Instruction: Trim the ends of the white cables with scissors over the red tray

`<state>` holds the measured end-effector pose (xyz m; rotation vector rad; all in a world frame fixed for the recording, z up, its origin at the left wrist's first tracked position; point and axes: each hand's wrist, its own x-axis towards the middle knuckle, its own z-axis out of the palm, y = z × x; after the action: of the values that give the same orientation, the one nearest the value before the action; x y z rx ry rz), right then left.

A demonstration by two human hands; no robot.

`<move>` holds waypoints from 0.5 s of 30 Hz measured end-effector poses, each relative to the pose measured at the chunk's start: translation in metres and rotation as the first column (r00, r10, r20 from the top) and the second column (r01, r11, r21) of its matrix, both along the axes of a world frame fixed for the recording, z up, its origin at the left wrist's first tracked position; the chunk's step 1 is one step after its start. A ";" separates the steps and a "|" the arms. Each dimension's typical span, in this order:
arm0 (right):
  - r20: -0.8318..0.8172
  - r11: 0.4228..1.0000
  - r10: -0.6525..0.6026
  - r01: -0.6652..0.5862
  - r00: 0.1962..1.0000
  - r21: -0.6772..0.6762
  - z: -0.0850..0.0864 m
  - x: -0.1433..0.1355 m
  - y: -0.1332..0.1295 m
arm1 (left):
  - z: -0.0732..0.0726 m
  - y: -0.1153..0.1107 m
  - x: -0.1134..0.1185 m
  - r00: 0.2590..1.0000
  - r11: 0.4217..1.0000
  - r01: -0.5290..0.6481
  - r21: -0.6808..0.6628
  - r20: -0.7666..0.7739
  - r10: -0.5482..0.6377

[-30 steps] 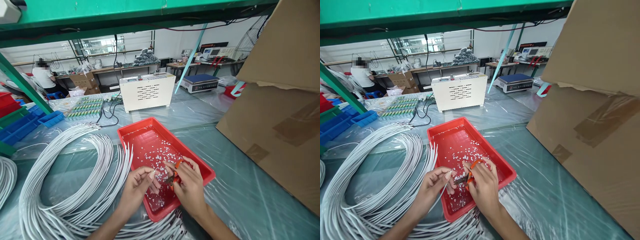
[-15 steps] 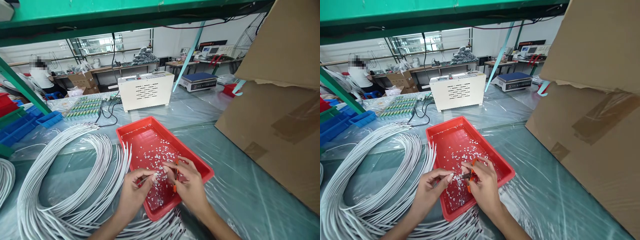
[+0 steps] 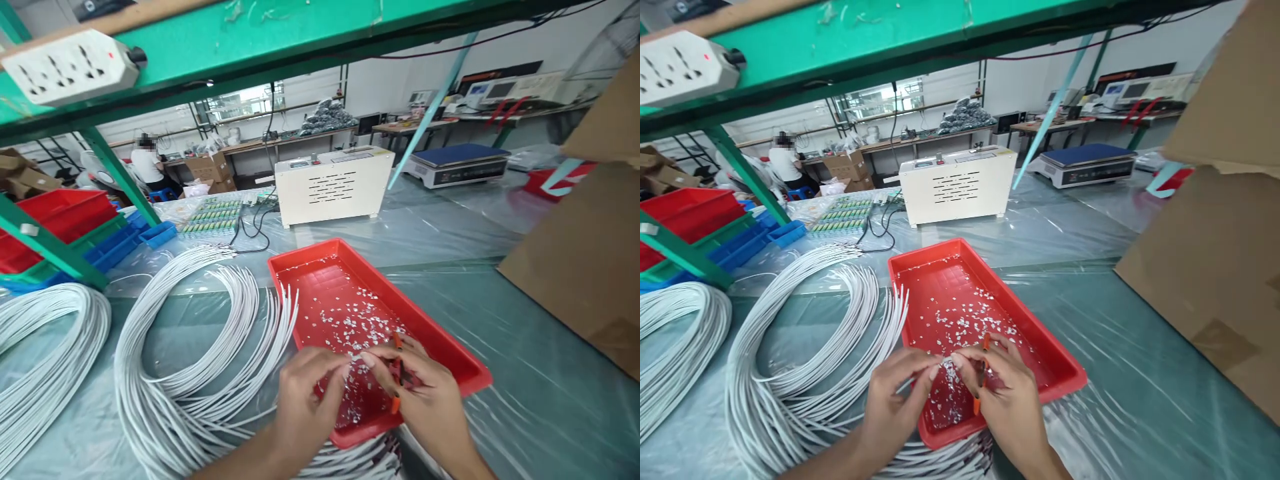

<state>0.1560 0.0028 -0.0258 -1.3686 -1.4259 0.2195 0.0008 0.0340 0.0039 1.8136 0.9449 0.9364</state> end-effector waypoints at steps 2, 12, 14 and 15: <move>0.013 0.998 -0.034 0.033 0.999 0.050 -0.001 -0.002 -0.002 | -0.003 -0.011 0.000 0.997 0.972 0.058 -0.227 0.067 -0.044; 0.098 0.977 0.069 -0.087 0.993 0.197 0.010 -0.022 -0.015 | -0.013 -0.023 0.007 0.695 0.585 0.318 -0.746 0.603 0.391; 0.096 0.972 0.104 -0.122 0.990 0.203 0.011 -0.027 -0.016 | -0.010 -0.020 0.003 0.683 0.621 0.313 -0.719 0.624 0.378; 0.089 0.969 0.124 -0.140 0.988 0.203 0.011 -0.029 -0.016 | -0.009 -0.019 0.000 0.692 0.649 0.302 -0.698 0.629 0.355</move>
<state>0.1269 -0.0131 -0.0145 -1.1215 -1.5586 0.1011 0.0011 0.0155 -0.0051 0.5612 0.6647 0.9466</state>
